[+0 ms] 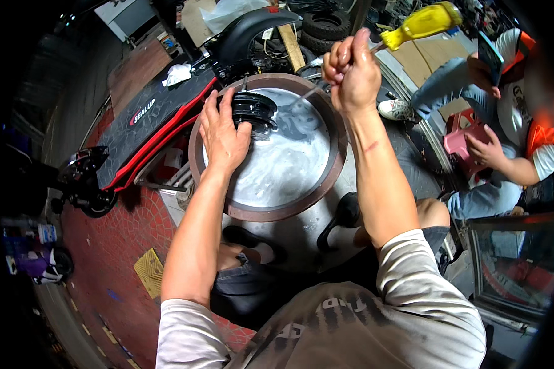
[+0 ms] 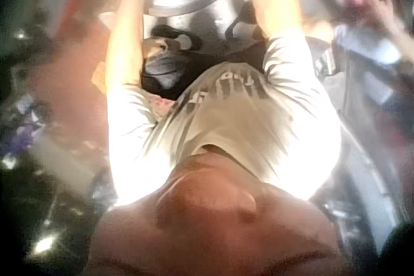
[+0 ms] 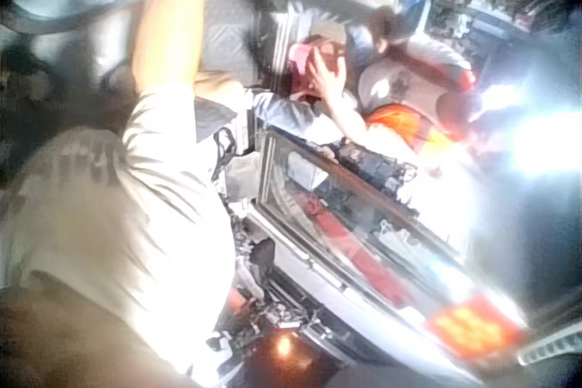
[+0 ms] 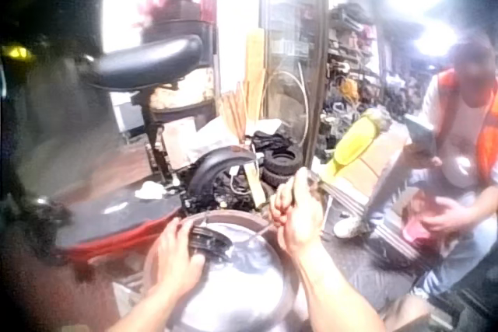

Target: The person removes the inner tube and motor assembly from an electric scooter wheel, carries a bowl of water to a tap to fill it, and then places the motor assembly into the water to submerge and clean it.

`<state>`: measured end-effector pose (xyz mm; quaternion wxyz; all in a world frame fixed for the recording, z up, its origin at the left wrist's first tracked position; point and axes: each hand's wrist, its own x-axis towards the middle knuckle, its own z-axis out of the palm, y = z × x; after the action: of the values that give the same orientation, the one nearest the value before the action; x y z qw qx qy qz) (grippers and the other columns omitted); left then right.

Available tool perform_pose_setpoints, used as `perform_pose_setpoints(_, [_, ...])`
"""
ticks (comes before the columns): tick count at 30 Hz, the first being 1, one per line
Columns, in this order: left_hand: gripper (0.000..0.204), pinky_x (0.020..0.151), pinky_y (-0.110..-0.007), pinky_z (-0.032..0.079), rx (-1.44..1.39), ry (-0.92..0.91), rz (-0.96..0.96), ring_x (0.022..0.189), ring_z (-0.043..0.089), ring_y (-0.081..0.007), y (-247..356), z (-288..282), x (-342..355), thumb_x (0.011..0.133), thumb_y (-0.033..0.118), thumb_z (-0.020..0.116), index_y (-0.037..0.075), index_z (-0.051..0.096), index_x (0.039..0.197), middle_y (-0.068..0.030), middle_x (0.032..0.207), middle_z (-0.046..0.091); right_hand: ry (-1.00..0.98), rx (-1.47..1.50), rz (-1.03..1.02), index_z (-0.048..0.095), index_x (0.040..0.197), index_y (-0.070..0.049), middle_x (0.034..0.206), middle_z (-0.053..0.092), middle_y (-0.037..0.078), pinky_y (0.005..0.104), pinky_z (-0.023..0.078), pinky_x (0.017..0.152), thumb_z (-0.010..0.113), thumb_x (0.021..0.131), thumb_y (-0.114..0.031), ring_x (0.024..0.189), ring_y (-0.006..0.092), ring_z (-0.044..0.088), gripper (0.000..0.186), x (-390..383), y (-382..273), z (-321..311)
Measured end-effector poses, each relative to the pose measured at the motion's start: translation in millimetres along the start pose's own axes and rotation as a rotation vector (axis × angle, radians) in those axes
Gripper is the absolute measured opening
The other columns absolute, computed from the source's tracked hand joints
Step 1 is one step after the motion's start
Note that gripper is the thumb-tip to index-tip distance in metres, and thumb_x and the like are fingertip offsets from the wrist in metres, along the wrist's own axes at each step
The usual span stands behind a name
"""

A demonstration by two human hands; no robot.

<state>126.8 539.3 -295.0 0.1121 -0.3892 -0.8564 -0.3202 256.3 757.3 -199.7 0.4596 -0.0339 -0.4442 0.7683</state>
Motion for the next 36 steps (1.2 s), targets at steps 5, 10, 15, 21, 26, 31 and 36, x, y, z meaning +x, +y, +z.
perform_pose_setpoints(5, [0.080,0.124,-0.055,0.024,0.007,0.007,-0.017,0.153,0.028,-0.0416,2.4,0.4,-0.2,0.082,0.018,0.066,0.018,0.041,0.158,-0.0202,0.165,0.030,-0.112,-0.497,0.059,0.060,0.076,-0.008,0.066,0.051,-0.003,0.0254,0.036,0.057,0.054,0.110,-0.043,0.060,0.0069,0.046,0.049,-7.4,42.6,-15.5])
perform_pose_setpoints(10, [0.081,0.124,-0.055,0.024,0.017,-0.001,-0.021,0.153,0.027,-0.0421,0.2,-3.3,-1.7,0.083,0.020,0.066,0.019,0.039,0.159,-0.0196,0.166,0.029,-0.215,-0.493,0.143,0.060,0.075,-0.008,0.066,0.053,-0.004,0.0260,0.036,0.059,0.056,0.109,-0.043,0.062,0.0066,0.046,0.048,0.8,46.1,7.3])
perform_pose_setpoints(15, [0.082,0.126,-0.055,0.019,0.004,-0.042,-0.038,0.156,0.021,-0.0423,-1.8,-4.4,-1.1,0.083,0.022,0.067,0.018,0.039,0.160,-0.0218,0.167,0.027,-0.430,-0.360,0.018,0.057,0.071,-0.008,0.059,0.049,-0.002,0.0260,0.032,0.047,0.050,0.109,-0.053,0.050,0.0079,0.043,0.059,5.1,4.5,96.5])
perform_pose_setpoints(21, [0.083,0.125,-0.055,0.020,0.034,-0.056,-0.055,0.156,0.021,-0.0408,0.6,-6.0,-0.6,0.083,0.025,0.069,0.019,0.038,0.160,-0.0211,0.167,0.026,-0.631,-0.400,-0.057,0.060,0.065,-0.005,0.060,0.055,-0.003,0.0279,0.039,0.057,0.057,0.106,-0.055,0.059,0.0070,0.049,0.064,6.4,33.6,154.5])
perform_pose_setpoints(26, [0.085,0.125,-0.054,0.020,0.059,-0.083,-0.053,0.156,0.018,-0.0399,-0.3,-2.7,0.5,0.083,0.029,0.070,0.014,0.038,0.160,-0.0200,0.167,0.024,-0.689,-0.519,-0.076,0.058,0.066,-0.002,0.058,0.046,-0.005,0.0289,0.037,0.053,0.063,0.103,-0.051,0.061,0.0057,0.042,0.062,4.4,53.2,156.7])
perform_pose_setpoints(31, [0.080,0.123,-0.054,0.024,0.061,-0.127,-0.059,0.154,0.021,-0.0406,-2.4,-0.7,1.1,0.083,0.031,0.069,0.008,0.044,0.155,-0.0208,0.163,0.030,-0.763,-0.540,-0.084,0.059,0.075,0.002,0.055,0.040,0.002,0.0314,0.038,0.051,0.066,0.102,-0.040,0.058,0.0081,0.038,0.051,-12.2,49.8,168.6])
perform_pose_setpoints(36, [0.074,0.122,-0.056,0.025,0.044,-0.036,-0.028,0.151,0.027,-0.0437,-3.8,-1.7,1.6,0.083,0.031,0.069,0.005,0.047,0.149,-0.0222,0.161,0.032,-0.770,-0.763,-0.200,0.068,0.084,0.003,0.064,0.059,0.015,0.0327,0.049,0.058,0.063,0.100,-0.030,0.062,0.0103,0.063,0.036,-13.2,79.2,140.5])
